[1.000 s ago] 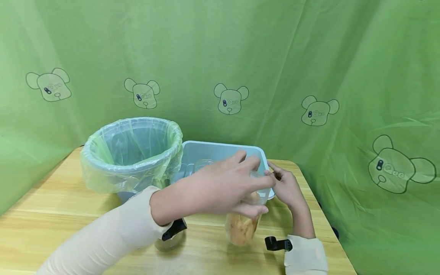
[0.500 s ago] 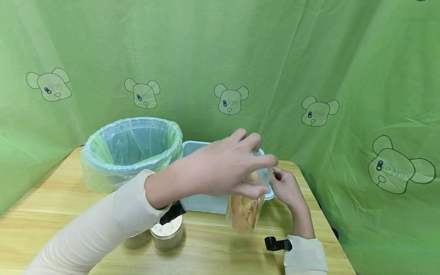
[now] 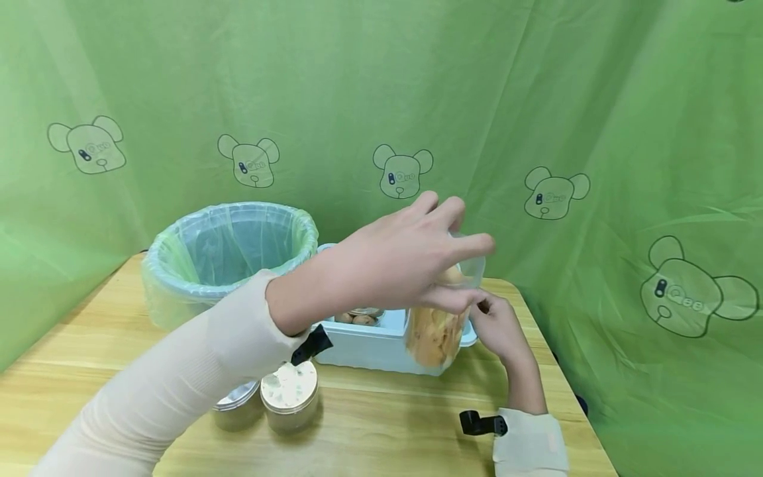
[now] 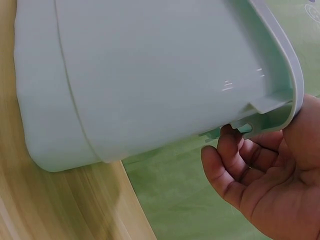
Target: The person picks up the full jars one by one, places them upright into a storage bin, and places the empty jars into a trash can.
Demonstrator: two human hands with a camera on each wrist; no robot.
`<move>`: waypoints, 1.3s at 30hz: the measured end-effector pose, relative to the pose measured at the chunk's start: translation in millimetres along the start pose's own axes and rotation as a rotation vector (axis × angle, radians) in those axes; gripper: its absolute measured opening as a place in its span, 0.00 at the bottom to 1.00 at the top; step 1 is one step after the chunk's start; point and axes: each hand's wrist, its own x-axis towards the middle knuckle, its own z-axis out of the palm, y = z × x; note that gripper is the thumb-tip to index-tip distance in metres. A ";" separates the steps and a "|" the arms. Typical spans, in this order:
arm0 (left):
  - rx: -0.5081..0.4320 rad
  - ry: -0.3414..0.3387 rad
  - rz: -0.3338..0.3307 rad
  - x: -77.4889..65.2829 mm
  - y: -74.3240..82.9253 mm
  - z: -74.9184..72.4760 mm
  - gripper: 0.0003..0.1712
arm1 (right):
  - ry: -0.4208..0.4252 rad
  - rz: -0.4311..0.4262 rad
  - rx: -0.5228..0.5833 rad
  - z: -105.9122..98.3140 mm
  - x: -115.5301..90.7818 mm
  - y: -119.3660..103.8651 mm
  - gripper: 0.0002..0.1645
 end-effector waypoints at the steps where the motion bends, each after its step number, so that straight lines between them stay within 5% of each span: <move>1: 0.002 0.000 -0.007 1.8 -1.3 0.5 0.29 | -0.001 0.009 -0.001 -0.1 -0.1 0.2 0.12; 20: 0.024 -0.015 -0.143 24.3 -27.6 30.2 0.32 | -0.077 0.145 -0.044 -1.2 1.1 -5.3 0.36; 39: -0.006 -0.077 -0.186 33.7 -39.8 92.9 0.36 | -0.058 0.154 -0.054 0.0 1.3 -6.7 0.37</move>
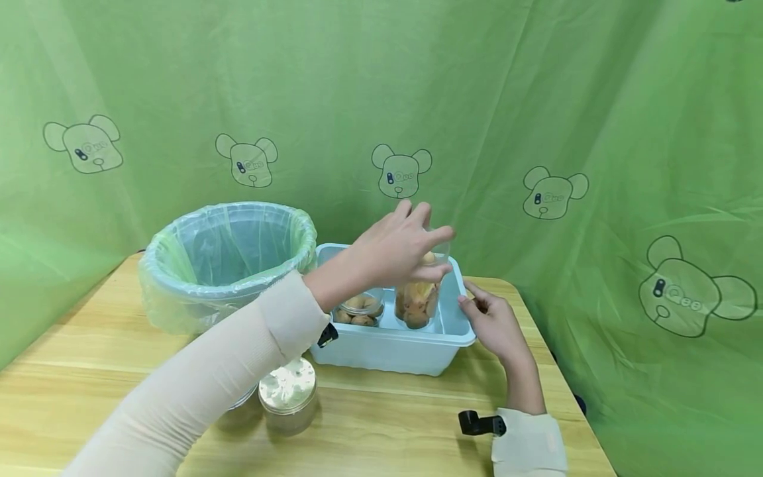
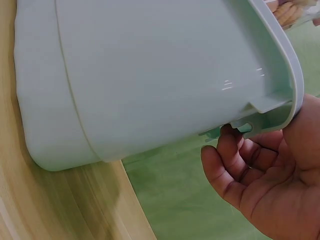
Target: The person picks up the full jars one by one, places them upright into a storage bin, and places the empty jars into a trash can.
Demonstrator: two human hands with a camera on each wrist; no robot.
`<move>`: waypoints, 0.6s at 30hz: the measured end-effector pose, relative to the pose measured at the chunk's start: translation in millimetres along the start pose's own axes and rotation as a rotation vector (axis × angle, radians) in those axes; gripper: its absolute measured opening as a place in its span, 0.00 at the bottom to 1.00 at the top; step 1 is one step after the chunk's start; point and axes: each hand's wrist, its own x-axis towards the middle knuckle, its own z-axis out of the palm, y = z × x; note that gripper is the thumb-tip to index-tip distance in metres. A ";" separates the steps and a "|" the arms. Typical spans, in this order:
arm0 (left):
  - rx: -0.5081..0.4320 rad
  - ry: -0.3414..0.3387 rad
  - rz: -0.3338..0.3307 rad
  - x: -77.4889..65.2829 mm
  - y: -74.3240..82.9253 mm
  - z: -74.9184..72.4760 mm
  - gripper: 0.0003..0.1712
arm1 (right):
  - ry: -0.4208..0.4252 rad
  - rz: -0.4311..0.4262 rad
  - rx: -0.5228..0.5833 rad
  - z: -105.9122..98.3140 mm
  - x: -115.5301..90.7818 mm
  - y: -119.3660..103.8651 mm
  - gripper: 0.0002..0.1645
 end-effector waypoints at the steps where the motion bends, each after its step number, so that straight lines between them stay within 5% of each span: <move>1: -0.004 -0.006 -0.001 0.4 0.2 2.4 0.36 | -0.002 0.000 0.000 0.1 0.2 0.3 0.37; 18: -0.057 -0.101 -0.007 2.7 8.8 45.9 0.34 | 0.003 -0.002 0.018 -0.2 -1.6 -1.1 0.35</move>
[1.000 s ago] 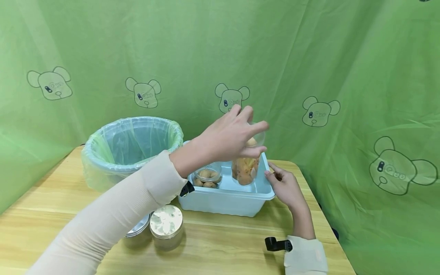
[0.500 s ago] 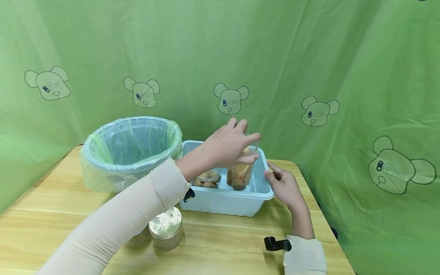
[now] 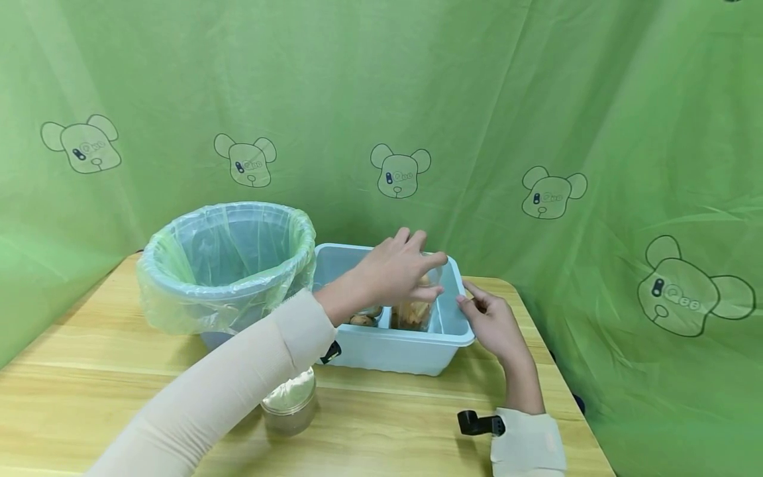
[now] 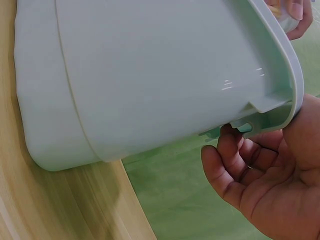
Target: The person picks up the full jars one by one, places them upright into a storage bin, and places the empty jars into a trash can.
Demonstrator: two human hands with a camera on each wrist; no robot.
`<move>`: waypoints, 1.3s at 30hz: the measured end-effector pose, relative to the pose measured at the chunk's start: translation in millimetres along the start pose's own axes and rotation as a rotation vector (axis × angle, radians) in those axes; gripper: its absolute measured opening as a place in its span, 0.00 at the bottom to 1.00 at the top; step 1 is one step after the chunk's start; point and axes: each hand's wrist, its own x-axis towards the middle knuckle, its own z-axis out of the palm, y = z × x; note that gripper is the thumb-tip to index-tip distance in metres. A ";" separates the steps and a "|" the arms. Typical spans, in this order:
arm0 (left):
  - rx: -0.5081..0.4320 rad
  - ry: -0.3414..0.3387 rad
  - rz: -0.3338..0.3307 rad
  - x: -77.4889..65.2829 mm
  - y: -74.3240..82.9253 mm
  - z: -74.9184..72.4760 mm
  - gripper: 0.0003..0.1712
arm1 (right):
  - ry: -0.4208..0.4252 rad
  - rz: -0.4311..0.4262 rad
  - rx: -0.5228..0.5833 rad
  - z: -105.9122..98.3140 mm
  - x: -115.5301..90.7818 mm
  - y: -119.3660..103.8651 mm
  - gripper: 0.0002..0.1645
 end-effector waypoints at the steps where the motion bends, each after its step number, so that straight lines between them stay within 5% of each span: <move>1: -0.001 0.001 0.002 0.2 -0.1 1.8 0.34 | 0.001 -0.001 0.000 -0.1 0.0 0.0 0.35; 39: -0.049 -0.037 -0.009 4.6 4.9 38.9 0.29 | -0.001 -0.004 0.013 0.5 0.7 2.0 0.34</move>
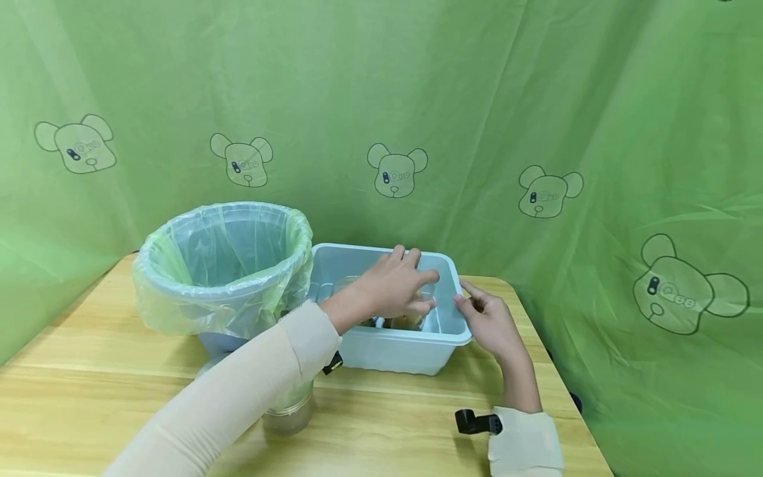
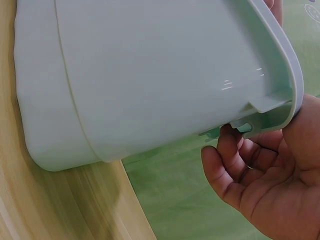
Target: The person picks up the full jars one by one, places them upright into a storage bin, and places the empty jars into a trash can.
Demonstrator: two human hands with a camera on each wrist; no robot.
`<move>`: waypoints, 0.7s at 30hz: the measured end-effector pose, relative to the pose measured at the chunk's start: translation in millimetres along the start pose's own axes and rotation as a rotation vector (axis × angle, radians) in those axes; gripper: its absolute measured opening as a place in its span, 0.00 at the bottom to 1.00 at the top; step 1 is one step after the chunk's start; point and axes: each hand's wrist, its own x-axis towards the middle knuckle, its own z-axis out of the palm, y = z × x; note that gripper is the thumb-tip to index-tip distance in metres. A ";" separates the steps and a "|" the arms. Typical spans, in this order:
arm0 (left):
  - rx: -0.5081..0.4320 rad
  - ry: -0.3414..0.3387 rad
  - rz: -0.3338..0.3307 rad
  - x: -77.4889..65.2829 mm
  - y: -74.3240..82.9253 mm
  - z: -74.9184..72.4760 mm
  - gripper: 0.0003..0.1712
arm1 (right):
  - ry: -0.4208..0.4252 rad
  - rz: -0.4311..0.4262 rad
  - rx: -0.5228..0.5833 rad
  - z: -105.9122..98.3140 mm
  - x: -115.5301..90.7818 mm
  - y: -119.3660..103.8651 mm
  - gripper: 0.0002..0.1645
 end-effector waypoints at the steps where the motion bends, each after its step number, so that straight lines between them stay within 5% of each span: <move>1: 0.000 -0.001 -0.002 -0.1 -0.3 0.2 0.29 | -0.002 0.001 0.001 0.1 0.3 0.2 0.34; 21: 0.005 0.001 0.019 -3.5 -3.0 0.3 0.32 | -0.016 0.020 0.001 0.2 1.4 0.1 0.35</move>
